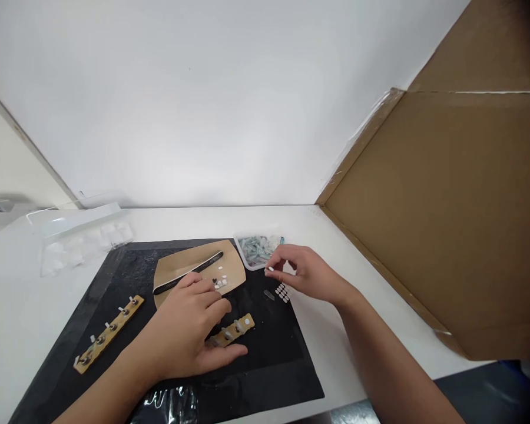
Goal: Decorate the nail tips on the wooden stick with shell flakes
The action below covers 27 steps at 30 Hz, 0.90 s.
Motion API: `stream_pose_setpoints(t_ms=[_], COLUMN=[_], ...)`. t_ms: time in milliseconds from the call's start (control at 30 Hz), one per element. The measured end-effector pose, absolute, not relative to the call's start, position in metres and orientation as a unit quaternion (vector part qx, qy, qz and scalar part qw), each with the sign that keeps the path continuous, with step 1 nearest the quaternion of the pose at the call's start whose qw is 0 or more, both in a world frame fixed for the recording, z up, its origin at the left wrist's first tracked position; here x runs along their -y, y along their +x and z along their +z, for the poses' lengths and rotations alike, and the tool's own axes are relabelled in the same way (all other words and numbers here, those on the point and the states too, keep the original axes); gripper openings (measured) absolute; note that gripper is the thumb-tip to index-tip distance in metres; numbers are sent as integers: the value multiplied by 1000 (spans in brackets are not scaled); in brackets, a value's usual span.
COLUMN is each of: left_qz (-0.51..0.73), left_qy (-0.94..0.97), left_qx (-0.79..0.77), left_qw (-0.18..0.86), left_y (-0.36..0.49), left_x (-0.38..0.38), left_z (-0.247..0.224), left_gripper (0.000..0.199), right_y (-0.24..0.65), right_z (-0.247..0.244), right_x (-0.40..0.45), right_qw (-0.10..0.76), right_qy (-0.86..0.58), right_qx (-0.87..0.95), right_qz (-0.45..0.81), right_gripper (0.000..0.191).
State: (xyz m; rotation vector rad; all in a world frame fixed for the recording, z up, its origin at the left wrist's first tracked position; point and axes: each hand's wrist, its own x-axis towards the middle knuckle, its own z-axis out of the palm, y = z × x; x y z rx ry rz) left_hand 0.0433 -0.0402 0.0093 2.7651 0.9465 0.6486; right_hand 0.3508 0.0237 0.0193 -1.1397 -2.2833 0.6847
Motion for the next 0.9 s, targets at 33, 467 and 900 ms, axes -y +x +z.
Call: stream_pose_setpoints(t_ms=[33, 467, 900], left_qz=[217, 246, 286], left_qy=[921, 922, 909], left_qx=[-315, -294, -298], left_qw=[74, 61, 51], left_y=[43, 42, 41], left_x=[39, 37, 36], left_z=[9, 10, 12], left_gripper=[41, 30, 20], right_y=[356, 411, 411], right_z=[19, 20, 26], right_x=[-26, -40, -31], right_qw=[248, 192, 243], right_qy=[-431, -565, -540], right_qx=[836, 770, 767], right_qz=[234, 227, 248], right_gripper=[23, 37, 41])
